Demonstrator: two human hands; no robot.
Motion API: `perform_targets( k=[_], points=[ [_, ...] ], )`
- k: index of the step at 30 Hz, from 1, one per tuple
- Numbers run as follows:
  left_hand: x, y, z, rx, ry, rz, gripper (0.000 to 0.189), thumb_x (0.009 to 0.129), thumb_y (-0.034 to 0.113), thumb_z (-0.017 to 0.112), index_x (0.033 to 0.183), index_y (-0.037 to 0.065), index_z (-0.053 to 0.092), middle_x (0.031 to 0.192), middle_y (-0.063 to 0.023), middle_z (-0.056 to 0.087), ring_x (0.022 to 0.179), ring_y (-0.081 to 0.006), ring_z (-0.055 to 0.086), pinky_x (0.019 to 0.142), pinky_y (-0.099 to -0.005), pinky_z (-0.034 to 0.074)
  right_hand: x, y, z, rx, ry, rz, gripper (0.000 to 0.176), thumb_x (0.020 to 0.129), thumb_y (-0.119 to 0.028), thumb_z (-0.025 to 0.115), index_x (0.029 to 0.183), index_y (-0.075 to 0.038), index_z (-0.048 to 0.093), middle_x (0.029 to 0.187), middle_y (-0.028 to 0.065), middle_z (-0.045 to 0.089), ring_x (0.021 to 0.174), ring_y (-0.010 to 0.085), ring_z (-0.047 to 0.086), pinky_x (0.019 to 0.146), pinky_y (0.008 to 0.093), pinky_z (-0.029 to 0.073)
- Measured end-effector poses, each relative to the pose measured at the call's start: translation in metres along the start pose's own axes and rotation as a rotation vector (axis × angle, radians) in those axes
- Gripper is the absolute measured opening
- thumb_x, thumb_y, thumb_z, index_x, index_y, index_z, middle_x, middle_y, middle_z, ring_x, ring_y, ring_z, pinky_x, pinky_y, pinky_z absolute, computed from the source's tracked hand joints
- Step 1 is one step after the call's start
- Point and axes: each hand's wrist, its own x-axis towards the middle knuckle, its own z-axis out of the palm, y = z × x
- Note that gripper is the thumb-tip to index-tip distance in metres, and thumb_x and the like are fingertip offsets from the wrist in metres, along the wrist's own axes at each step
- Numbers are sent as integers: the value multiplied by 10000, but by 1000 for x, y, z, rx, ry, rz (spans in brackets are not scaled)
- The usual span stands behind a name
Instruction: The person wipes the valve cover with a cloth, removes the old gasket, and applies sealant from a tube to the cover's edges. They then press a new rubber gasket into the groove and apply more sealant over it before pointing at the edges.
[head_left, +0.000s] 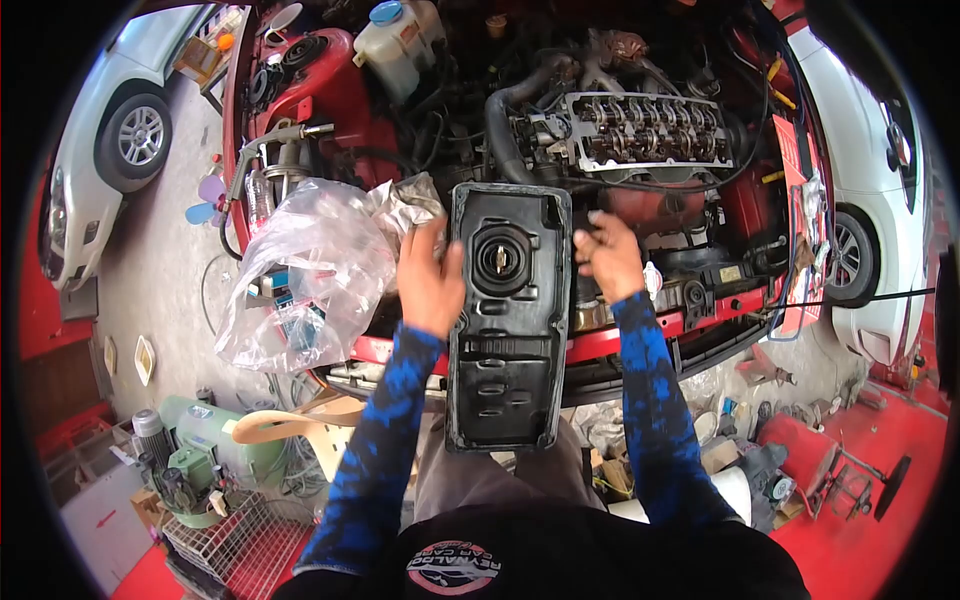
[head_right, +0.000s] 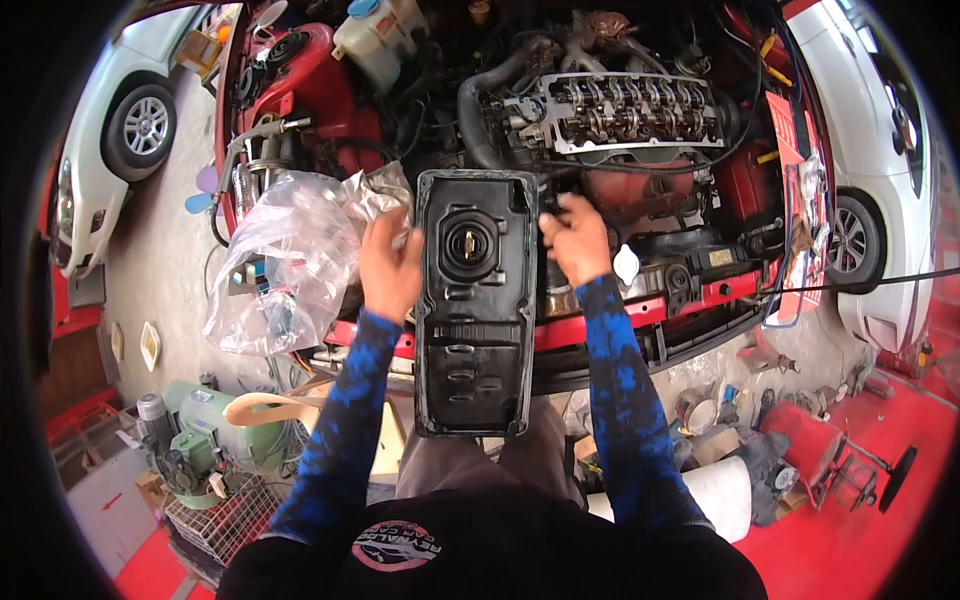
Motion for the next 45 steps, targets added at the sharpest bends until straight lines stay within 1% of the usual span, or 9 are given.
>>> perform_targets(
  k=[5,17,21,26,29,32,41,43,45],
  points=[
    [-110,-12,-19,-323,-54,-504,205,867,26,704,1053,-49,660,934,-129,688,822,-188,675,738,-322,538,-65,38,-4,134,-56,130,485,911,-25,676,1351,29,479,867,86,654,674,118,596,527,264,495],
    [-98,-22,-37,-553,-255,-795,174,844,88,770,867,-54,673,754,-32,663,657,-94,569,610,-272,473,-85,64,2,59,-66,-23,420,880,26,690,1260,34,511,832,84,673,705,107,593,627,247,466],
    [-92,-30,-18,-379,-137,-548,175,862,106,742,866,-59,684,726,-52,676,634,-97,570,600,-274,473,-100,71,-3,63,-123,21,481,879,27,694,1312,26,485,881,90,678,712,106,582,617,250,465],
    [-80,-35,-25,-461,-224,-646,189,835,112,754,854,-59,676,712,-75,684,638,-99,585,603,-281,476,-93,67,0,-24,-120,43,497,863,42,691,1314,27,483,848,87,672,714,123,593,639,256,471],
    [-61,-28,-28,-406,-392,-681,144,880,96,713,920,-34,667,746,-32,670,638,-102,576,582,-272,464,-79,67,5,76,-66,-145,511,848,45,698,1312,29,483,810,87,666,708,132,601,653,271,478],
    [-38,-18,-15,-160,-166,-374,252,811,126,777,916,-74,666,765,-126,706,656,-180,638,641,-324,514,-62,55,8,-127,11,-121,555,831,23,726,1327,37,477,795,81,665,684,137,602,636,273,486],
    [-1,-44,-1,-246,-399,-537,197,877,115,737,930,-54,653,790,-53,659,628,-93,574,488,-250,470,-38,43,11,151,11,-129,528,845,54,705,1319,63,472,816,79,659,655,109,578,566,251,463],
    [5,-42,5,-263,-196,-445,250,827,143,770,929,-74,699,788,-140,725,696,-175,673,668,-317,526,-25,40,13,191,27,-157,512,848,58,699,1309,62,478,818,82,661,662,112,581,570,250,462],
    [13,-42,10,-238,-187,-425,257,816,141,773,936,-77,709,815,-162,735,732,-196,699,686,-323,536,-14,37,14,193,31,-188,497,848,63,694,1299,62,485,822,87,665,667,114,586,566,252,463]
  ],
)
